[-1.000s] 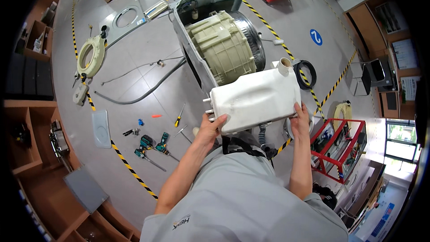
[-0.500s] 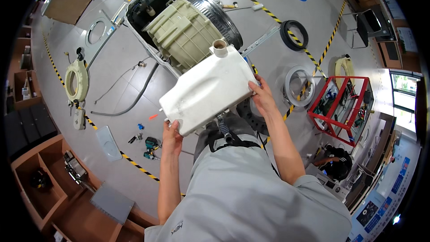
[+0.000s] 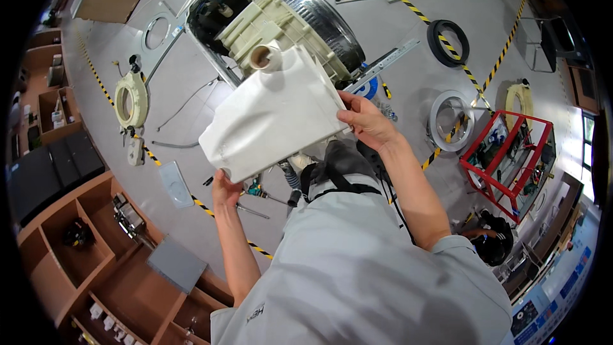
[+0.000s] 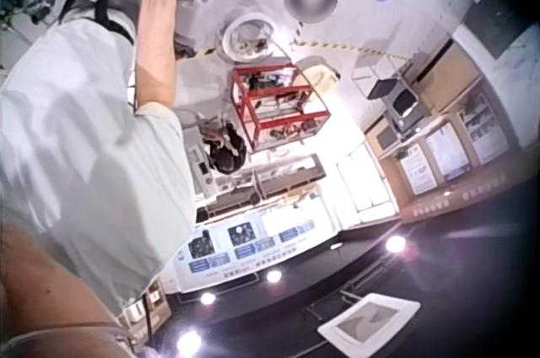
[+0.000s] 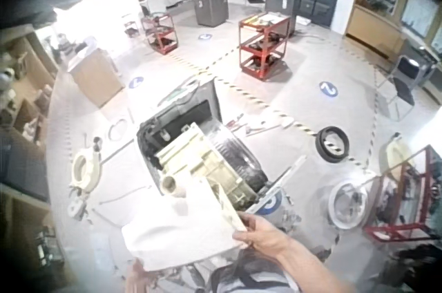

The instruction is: The person handles a white plastic washing machine detergent drawer, turning it over, and then attempts to fit a black rubber door gasket onto the drum of a washing machine by hand.

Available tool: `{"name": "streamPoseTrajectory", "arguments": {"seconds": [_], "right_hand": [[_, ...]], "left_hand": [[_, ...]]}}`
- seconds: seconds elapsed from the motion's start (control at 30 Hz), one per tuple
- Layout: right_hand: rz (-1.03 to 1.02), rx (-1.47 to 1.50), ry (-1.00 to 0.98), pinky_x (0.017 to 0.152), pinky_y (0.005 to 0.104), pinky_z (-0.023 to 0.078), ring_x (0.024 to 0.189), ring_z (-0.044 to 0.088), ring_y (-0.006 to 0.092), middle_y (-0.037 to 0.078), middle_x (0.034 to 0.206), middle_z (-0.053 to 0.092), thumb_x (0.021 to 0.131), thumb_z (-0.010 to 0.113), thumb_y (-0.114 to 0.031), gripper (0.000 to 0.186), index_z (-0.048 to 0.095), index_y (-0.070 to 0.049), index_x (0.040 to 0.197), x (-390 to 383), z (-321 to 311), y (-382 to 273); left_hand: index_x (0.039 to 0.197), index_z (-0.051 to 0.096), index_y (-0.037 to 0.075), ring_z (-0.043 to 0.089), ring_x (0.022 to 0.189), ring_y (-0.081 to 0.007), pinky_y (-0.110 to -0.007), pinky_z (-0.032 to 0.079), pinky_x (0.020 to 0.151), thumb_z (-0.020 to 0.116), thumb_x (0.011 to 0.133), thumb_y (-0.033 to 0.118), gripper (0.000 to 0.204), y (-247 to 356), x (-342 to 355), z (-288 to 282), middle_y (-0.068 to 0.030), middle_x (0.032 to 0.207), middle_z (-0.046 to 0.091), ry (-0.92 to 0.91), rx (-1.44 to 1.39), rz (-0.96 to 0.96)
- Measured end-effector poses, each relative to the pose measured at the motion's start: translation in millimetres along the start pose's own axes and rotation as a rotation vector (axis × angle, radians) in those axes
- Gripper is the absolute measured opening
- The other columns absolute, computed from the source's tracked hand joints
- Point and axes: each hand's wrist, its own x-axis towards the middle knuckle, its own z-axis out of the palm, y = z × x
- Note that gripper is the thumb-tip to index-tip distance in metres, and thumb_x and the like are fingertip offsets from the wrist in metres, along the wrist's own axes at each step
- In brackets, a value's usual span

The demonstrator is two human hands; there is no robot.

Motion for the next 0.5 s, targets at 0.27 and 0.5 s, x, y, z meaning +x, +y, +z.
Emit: {"name": "streamPoseTrajectory", "arguments": {"seconds": [0.27,0.5], "right_hand": [[-0.199,-0.447,-0.058,0.099,0.0349,0.041,0.115,0.049,0.0228,0.015,0.124,0.05,0.06,0.09,-0.027,0.101,0.035,0.006,0.137,-3.8,73.0,4.8],[-0.296,-0.687,-0.03,0.102,0.036,0.039,0.119,0.047,0.0269,0.016,0.124,0.045,0.06,0.09,-0.029,0.101,0.035,0.006,0.136,-32.2,105.1,7.3]], "left_hand": [[0.137,0.045,0.022,0.044,0.129,-0.0264,-0.05,0.038,0.106,0.068,0.07,0.066,0.084,11.5,17.8,26.2,-0.0007,0.138,0.049,0.004,-0.073,0.086],[0.142,0.039,0.023,0.04,0.131,-0.0242,-0.047,0.031,0.111,0.059,0.067,0.076,0.094,3.1,20.5,30.9,0.0013,0.143,0.044,-0.017,-0.178,0.169]]}}
